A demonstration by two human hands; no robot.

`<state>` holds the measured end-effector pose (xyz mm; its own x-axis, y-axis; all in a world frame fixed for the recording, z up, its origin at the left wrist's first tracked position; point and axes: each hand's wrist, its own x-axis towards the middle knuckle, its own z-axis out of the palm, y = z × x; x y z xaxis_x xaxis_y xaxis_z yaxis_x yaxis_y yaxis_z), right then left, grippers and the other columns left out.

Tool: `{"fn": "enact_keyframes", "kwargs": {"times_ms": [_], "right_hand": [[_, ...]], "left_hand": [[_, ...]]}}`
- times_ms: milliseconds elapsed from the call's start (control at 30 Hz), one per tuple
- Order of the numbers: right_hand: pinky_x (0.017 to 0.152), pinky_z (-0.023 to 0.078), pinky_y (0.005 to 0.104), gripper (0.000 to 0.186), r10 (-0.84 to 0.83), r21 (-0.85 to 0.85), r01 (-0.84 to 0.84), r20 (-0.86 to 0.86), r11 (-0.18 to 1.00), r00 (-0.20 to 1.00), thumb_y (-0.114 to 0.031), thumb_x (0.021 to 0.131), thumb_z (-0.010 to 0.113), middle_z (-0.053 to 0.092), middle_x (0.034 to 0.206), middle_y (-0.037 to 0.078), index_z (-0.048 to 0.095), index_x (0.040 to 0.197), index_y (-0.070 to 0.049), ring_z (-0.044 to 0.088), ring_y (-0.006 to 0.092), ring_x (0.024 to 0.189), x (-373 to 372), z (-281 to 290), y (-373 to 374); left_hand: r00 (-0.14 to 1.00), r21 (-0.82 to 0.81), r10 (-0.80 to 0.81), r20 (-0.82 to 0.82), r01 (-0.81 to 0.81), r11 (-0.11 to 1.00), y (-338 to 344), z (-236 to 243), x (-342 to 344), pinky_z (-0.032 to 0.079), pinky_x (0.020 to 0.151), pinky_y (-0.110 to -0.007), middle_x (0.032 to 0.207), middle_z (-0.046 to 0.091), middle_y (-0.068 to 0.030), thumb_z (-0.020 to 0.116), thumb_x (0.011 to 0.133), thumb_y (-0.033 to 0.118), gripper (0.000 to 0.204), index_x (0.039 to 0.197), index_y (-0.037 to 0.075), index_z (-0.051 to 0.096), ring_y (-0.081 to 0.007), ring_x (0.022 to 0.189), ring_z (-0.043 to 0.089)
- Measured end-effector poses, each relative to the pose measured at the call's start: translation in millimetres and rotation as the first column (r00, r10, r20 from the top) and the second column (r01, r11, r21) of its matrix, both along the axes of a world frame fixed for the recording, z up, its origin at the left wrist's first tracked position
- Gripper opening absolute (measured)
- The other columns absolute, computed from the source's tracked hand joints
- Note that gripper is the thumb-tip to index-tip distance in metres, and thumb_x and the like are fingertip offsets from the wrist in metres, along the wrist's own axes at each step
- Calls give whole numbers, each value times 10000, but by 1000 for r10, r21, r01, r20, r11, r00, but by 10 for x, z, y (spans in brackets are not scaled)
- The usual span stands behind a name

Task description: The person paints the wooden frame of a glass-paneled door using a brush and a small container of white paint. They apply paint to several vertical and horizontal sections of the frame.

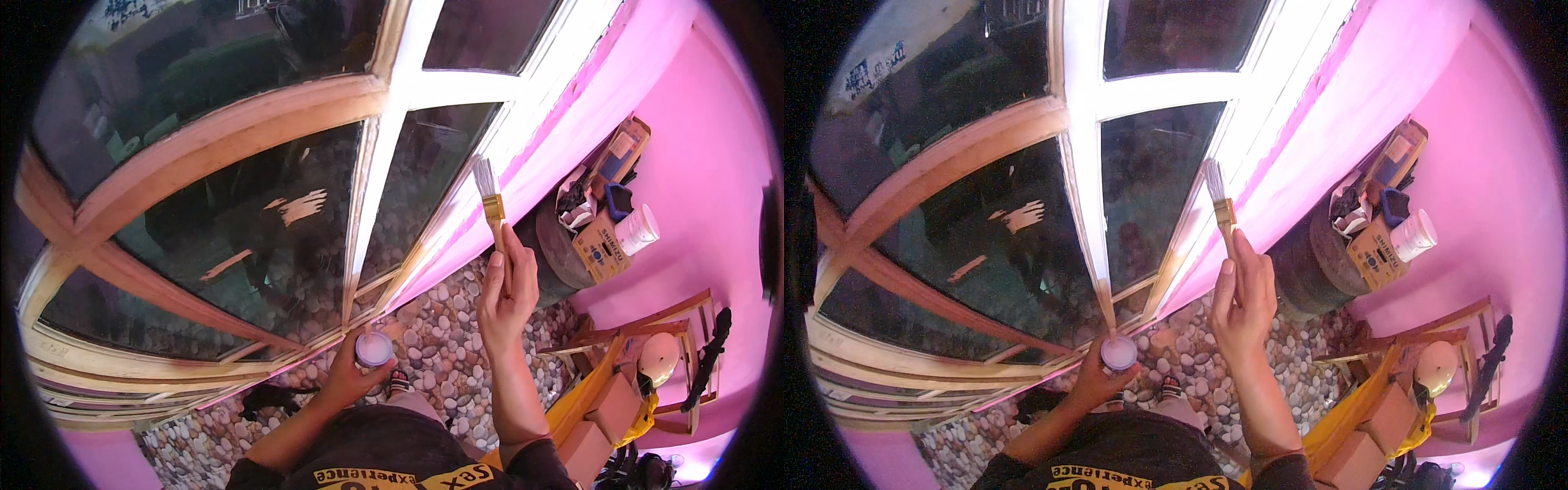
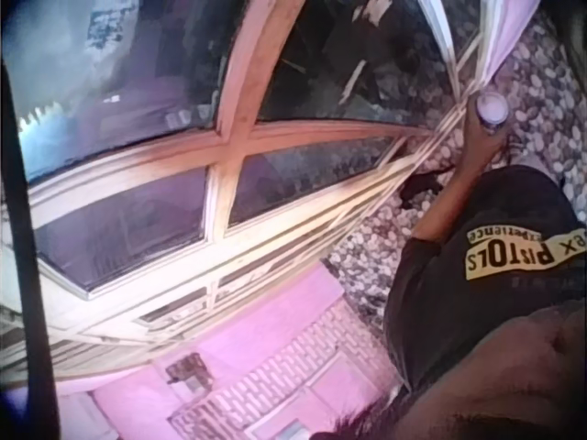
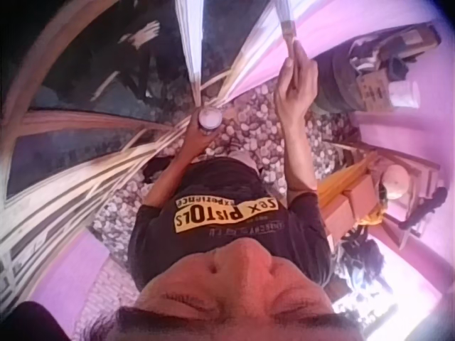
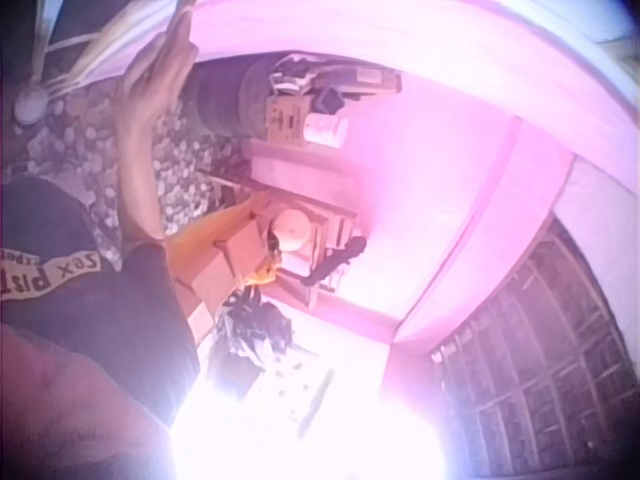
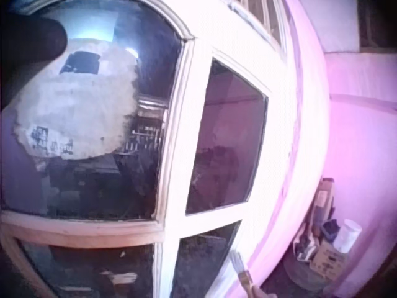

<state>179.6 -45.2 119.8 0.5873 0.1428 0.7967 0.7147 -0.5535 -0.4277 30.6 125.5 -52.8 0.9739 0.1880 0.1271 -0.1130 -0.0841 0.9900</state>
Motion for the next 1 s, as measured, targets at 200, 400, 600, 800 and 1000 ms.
{"fn": "enact_keyframes", "kwargs": {"times_ms": [200,400,600,800,1000], "right_hand": [[630,463,308,355,-19,-26,19,-10,999,1000,21,937,579,572,871,137,576,1290,58,547,208,709,26,-18,30],[630,475,317,381,-39,-56,37,-44,998,998,39,918,589,579,878,147,576,1298,39,555,226,699,40,-168,63],[637,481,344,440,-43,-107,39,-34,993,999,76,883,602,579,890,165,556,1319,34,565,260,741,-41,-273,-5],[644,486,361,460,-64,-99,65,10,993,998,74,884,604,575,896,166,556,1337,4,579,276,743,-29,-120,105],[644,494,383,470,-67,-153,55,-74,987,995,55,895,604,569,894,166,554,1354,-33,592,294,739,-49,-396,77]], "left_hand": [[999,-20,-24,-40,23,1000,-1,18,-14,475,949,-353,1186,585,-127,827,807,181,701,1356,32,417,-222,1103,598],[998,-45,-9,-58,7,999,-26,-10,-55,469,958,-354,1181,585,-129,824,808,181,699,1357,31,419,-223,1104,596],[995,-23,-12,-97,10,1000,-13,-23,-90,470,958,-357,1195,566,-137,824,803,172,694,1353,27,427,-231,1109,595],[998,-117,-26,-59,19,993,-36,-85,-107,477,959,-357,1208,552,-132,817,806,147,676,1347,27,429,-229,1119,594],[997,-116,-17,-69,9,993,-10,1,-139,479,975,-352,1197,572,-124,808,814,126,655,1336,25,425,-222,1125,603]]}}
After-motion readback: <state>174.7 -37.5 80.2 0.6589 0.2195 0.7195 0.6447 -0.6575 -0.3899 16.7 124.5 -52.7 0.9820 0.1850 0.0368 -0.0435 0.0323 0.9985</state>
